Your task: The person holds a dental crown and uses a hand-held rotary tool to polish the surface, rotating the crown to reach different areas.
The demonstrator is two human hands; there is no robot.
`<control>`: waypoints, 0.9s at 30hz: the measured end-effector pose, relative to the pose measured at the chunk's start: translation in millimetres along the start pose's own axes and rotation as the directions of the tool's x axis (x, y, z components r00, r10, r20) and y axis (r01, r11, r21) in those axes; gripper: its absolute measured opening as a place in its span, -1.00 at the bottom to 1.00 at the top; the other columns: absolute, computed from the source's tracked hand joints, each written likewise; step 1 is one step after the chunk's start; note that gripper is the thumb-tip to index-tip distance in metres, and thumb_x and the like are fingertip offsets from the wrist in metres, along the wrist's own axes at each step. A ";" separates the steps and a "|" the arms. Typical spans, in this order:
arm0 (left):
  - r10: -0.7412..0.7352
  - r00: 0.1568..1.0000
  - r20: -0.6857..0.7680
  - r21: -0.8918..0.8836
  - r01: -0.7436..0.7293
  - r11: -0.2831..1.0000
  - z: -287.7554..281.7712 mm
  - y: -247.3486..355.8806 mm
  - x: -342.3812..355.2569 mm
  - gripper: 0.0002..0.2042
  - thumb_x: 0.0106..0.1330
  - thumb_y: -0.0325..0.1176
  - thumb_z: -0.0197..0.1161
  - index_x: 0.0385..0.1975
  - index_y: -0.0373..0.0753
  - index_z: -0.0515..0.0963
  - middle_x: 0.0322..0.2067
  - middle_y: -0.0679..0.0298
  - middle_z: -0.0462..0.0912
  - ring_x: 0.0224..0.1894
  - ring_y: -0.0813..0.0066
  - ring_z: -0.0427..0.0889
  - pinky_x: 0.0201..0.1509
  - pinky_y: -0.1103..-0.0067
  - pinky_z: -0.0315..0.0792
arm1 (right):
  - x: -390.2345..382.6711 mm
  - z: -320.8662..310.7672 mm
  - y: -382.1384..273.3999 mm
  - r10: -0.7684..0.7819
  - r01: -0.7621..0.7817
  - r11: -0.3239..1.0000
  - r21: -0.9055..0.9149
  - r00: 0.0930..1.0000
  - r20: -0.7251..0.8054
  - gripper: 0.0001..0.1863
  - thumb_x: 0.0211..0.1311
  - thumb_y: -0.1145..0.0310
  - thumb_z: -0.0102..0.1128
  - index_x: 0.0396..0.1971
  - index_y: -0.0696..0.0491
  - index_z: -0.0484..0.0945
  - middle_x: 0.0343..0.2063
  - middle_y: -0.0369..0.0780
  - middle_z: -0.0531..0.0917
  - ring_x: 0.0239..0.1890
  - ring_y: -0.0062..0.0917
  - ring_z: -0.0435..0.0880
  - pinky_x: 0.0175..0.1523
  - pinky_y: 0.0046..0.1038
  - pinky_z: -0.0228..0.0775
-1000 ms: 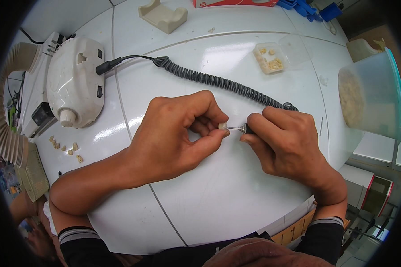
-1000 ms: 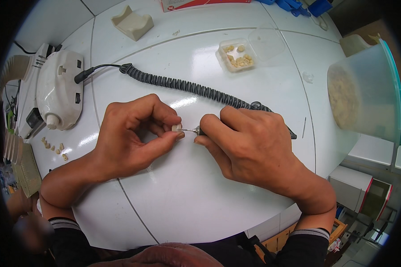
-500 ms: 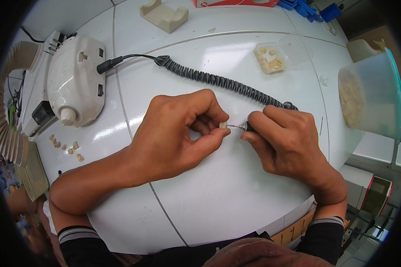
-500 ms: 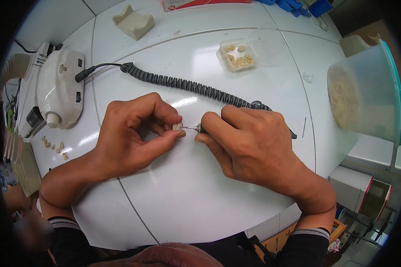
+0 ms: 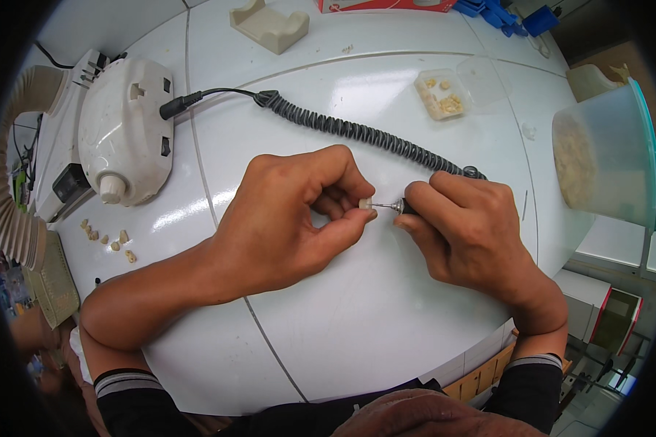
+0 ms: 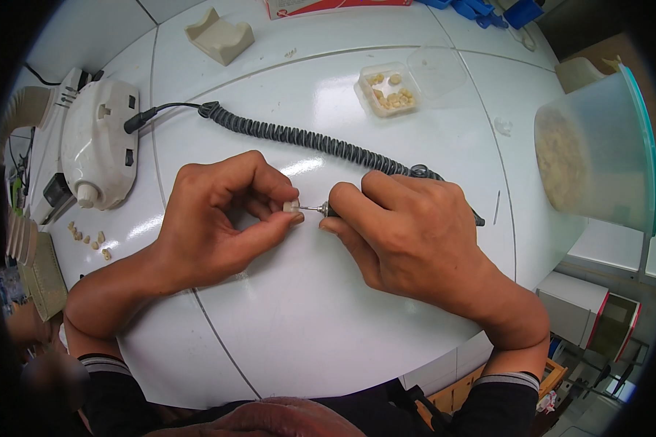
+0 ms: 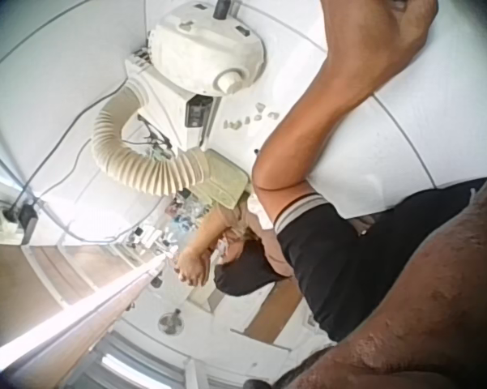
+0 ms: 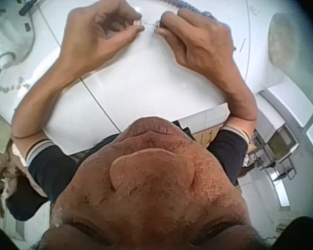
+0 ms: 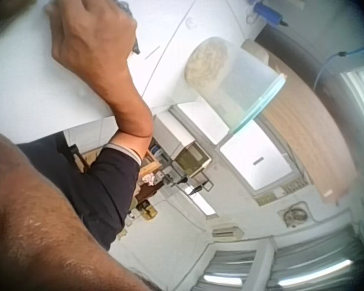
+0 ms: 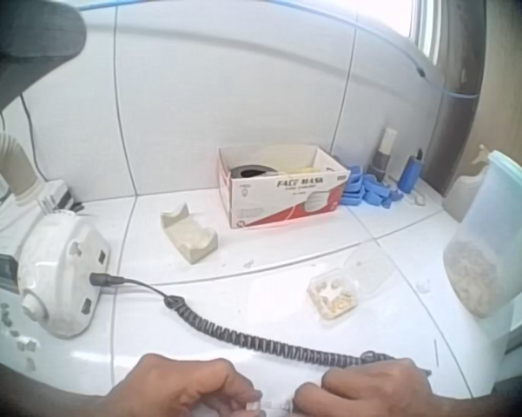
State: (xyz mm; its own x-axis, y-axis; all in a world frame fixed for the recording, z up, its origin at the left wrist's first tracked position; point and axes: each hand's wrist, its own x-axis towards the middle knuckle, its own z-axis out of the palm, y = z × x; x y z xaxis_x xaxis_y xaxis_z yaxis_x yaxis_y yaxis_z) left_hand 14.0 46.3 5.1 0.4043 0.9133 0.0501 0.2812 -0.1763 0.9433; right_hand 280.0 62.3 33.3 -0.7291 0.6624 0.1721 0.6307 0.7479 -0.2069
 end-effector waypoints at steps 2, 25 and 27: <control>-0.005 1.000 0.002 -0.001 0.005 1.000 0.2 0.4 -0.1 -0.85 0.42 -0.56 0.56 -0.12 -0.44 0.74 -0.23 0.19 0.84 -0.18 0.56 0.82 -0.06 0.60 0.76 | -0.3 -1.0 1.0 -0.007 0.007 1.000 0.008 1.000 0.019 -0.76 0.46 0.22 0.54 -0.24 -0.03 0.63 -0.53 -0.32 0.50 -0.61 -0.44 0.59 -0.54 -0.33 0.37; 0.029 0.999 -0.025 0.024 -0.029 0.999 0.7 0.3 -0.7 -0.85 0.41 -0.56 0.57 -0.14 -0.45 0.74 -0.25 0.19 0.86 -0.21 0.58 0.83 -0.07 0.61 0.75 | -0.9 -0.1 -2.8 0.042 -0.042 0.998 0.041 0.999 0.017 -0.76 0.35 0.33 0.56 -0.31 0.04 0.61 -0.52 -0.25 0.47 -0.58 -0.30 0.56 -0.46 -0.25 0.34; 0.040 0.999 -0.033 0.030 -0.039 0.999 1.7 0.8 -1.2 -0.85 0.41 -0.57 0.57 -0.14 -0.46 0.74 -0.24 0.17 0.87 -0.20 0.57 0.84 -0.08 0.61 0.76 | -0.9 0.0 -2.2 0.051 -0.051 0.998 0.047 0.999 0.016 -0.77 0.35 0.33 0.56 -0.31 0.04 0.61 -0.52 -0.25 0.47 -0.57 -0.29 0.56 -0.46 -0.24 0.35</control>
State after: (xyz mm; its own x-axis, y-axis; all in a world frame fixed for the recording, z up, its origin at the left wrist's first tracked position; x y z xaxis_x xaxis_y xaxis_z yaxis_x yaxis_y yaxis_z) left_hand 15.2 44.4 5.2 0.3866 0.9170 0.0985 0.2908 -0.2226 0.9305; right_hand 279.3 60.0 33.5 -0.7005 0.6986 0.1456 0.6540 0.7101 -0.2607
